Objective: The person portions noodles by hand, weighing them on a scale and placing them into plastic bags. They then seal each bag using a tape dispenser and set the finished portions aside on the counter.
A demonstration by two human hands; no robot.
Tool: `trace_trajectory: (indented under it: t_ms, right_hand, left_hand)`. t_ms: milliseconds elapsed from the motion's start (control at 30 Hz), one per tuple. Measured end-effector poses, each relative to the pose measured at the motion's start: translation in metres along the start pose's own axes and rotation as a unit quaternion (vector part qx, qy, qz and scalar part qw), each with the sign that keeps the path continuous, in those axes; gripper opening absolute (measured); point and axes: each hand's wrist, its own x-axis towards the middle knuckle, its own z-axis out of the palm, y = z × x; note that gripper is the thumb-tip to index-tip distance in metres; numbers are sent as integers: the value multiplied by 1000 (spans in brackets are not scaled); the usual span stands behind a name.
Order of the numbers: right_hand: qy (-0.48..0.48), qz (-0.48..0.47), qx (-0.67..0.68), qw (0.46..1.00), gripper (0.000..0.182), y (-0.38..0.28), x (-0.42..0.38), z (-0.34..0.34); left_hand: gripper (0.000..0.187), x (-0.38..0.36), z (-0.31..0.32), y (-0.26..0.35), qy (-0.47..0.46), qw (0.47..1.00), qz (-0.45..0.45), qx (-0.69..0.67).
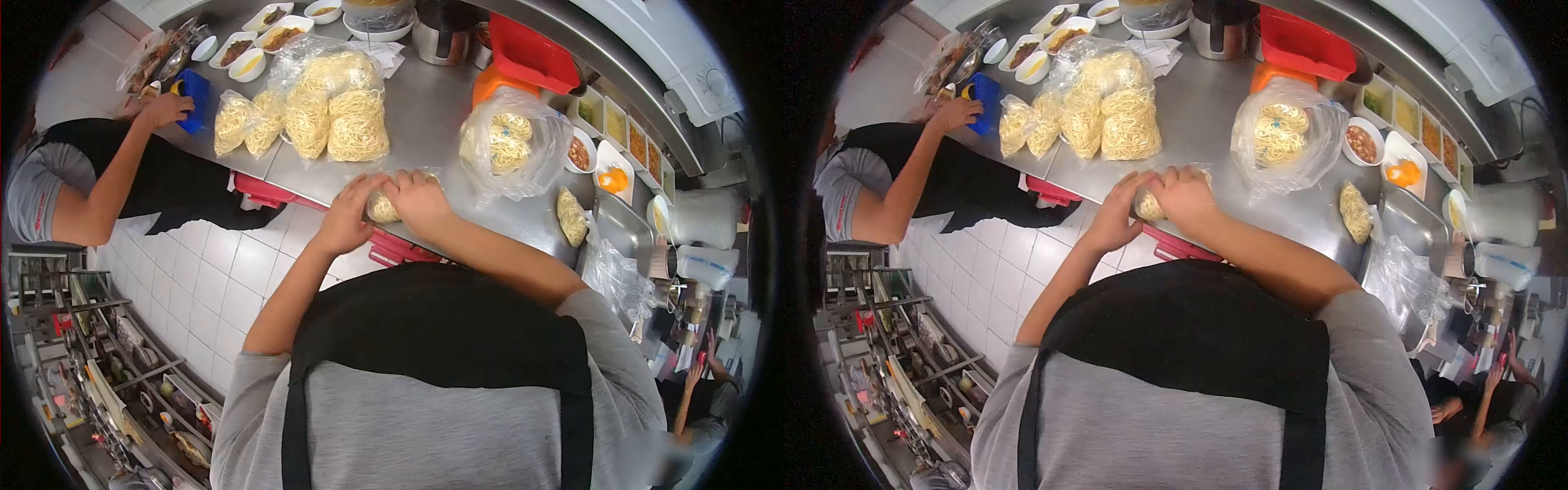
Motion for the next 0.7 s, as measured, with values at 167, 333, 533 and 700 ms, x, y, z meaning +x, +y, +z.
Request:
trace_trajectory:
  t_ms: [167, 333, 533, 700]
  right_hand:
    - [4, 81, 212, 974, 46, 21, 4, -30]
    - [112, 91, 507, 850, 58, 54, -67, -127]
    - [247, 102, 597, 756, 52, 147, -91, -144]
    - [177, 102, 614, 763, 61, 178, -78, -86]
  left_hand:
    - [42, 20, -4, 0, -11, 996, -74, 53]
    - [36, 57, -18, 61, 161, 945, -11, -283]
    - [48, 97, 28, 127, -60, 989, 131, 22]
    - [28, 106, 68, 97, -121, 983, 86, 105]
